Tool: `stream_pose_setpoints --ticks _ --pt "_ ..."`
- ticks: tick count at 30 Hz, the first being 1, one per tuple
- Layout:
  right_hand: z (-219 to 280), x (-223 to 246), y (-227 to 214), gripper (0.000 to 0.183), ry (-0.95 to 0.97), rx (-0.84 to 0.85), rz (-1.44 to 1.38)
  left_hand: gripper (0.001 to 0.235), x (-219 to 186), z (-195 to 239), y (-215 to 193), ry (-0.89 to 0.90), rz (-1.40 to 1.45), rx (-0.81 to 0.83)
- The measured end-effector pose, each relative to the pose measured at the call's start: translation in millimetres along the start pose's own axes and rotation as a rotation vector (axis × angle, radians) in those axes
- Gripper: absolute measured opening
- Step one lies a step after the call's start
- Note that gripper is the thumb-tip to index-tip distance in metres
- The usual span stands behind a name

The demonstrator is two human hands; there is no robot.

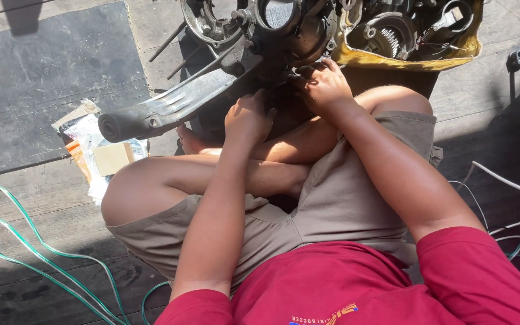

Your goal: The person sits on the floor and uses a screwdriver to remove screws from a mechanical housing. They then detach a circular metal component and use the screwdriver to pry out a small internal part.

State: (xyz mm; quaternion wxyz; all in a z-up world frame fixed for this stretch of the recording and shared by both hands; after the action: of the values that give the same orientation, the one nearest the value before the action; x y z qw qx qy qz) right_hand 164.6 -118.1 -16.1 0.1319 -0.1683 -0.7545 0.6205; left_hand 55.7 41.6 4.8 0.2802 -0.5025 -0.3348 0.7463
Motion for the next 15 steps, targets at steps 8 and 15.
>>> stream_pose_setpoints --ticks 8,15 --pt "46.5 -26.1 15.6 0.035 0.415 0.151 0.037 0.057 1.8 -16.1 31.1 0.017 -0.173 0.211" --pt "34.4 -26.6 15.8 0.034 0.478 0.327 -0.467 0.049 -1.4 -11.4 22.5 0.024 -0.099 0.121"
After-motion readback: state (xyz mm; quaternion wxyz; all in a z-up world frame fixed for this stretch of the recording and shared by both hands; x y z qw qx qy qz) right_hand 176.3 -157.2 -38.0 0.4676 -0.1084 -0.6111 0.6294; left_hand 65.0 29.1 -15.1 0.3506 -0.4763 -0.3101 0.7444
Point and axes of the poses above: each hand's wrist, its own z-axis away from the middle knuckle, its own y-axis out of the palm, x = y × z, the point moved 5 cm from there along -z, towards the middle knuckle, and after that the axes turned 8 degrees about x, right-handed, at the moved point
